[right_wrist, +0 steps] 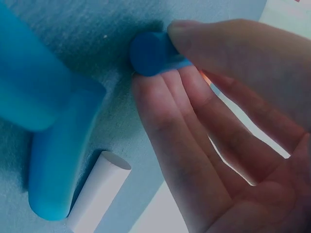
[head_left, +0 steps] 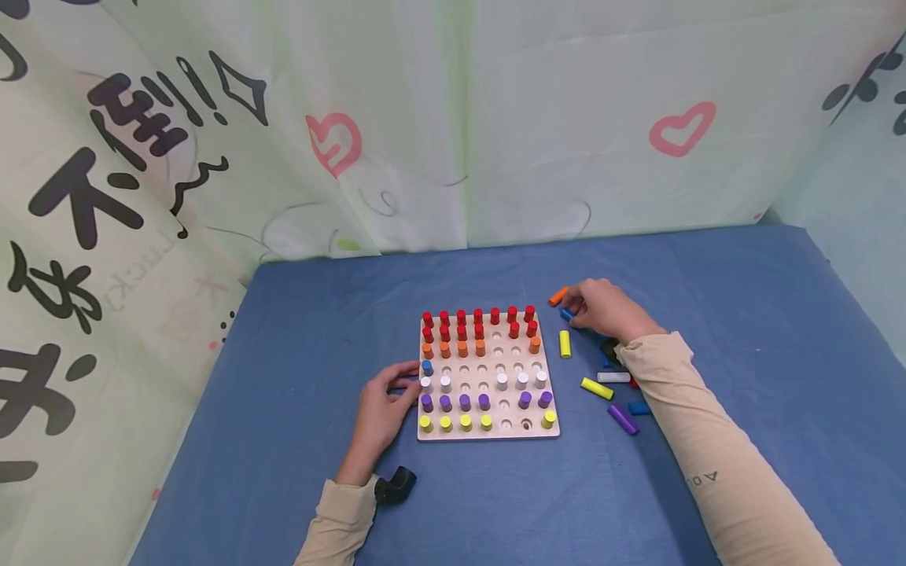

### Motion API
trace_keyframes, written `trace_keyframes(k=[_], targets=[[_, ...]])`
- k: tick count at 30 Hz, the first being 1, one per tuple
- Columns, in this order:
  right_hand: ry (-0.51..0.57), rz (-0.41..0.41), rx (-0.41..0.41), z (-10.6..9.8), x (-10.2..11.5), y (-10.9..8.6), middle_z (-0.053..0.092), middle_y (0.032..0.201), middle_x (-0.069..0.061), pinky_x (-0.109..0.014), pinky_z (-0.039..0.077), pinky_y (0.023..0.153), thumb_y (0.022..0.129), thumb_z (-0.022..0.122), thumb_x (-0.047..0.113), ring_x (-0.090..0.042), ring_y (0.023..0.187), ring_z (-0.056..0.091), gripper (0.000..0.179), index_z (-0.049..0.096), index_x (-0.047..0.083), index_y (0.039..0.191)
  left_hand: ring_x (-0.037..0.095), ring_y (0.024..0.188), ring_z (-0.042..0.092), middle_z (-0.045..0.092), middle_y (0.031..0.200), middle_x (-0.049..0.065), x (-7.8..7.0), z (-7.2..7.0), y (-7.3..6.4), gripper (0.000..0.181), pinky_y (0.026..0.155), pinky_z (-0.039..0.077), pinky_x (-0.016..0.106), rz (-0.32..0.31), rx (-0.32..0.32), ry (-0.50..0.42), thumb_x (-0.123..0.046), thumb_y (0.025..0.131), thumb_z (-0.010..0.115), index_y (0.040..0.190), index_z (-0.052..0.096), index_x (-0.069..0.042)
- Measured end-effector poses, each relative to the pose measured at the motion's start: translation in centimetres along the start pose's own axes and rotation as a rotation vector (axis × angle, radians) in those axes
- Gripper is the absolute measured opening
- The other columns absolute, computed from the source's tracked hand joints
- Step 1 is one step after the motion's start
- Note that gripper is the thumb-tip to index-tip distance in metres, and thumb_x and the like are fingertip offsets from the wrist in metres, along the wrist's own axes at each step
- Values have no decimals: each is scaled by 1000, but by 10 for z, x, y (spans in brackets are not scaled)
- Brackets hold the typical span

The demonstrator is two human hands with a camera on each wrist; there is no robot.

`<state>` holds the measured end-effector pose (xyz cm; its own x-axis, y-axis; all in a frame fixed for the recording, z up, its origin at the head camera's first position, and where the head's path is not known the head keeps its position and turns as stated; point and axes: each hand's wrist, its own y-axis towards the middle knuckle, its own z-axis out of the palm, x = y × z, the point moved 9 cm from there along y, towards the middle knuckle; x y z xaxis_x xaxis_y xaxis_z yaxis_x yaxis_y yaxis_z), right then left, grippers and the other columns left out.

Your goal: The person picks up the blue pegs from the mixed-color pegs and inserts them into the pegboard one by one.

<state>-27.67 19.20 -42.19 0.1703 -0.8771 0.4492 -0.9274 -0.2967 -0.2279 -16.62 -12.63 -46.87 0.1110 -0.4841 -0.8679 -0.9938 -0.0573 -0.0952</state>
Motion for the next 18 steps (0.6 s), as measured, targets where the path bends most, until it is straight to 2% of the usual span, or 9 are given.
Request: trace_keyframes(k=[10, 18], targets=[[-4, 1, -18, -3, 4, -5, 67, 104, -22, -38, 54, 74, 87, 62, -7, -29, 88, 61, 29, 65, -10, 116, 18, 97, 63, 67, 123, 6, 0, 0, -1, 35, 72, 52, 16, -10, 2, -5, -14, 93, 69, 128, 66, -11], [-11, 11, -30, -9, 10, -9, 67, 108, -23, -35, 52, 71, 88, 63, -6, -27, 85, 58, 30, 66, -8, 118, 18, 98, 65, 68, 123, 7, 1, 0, 0, 35, 75, 55, 23, 6, 2, 1, -13, 94, 69, 128, 65, -9]])
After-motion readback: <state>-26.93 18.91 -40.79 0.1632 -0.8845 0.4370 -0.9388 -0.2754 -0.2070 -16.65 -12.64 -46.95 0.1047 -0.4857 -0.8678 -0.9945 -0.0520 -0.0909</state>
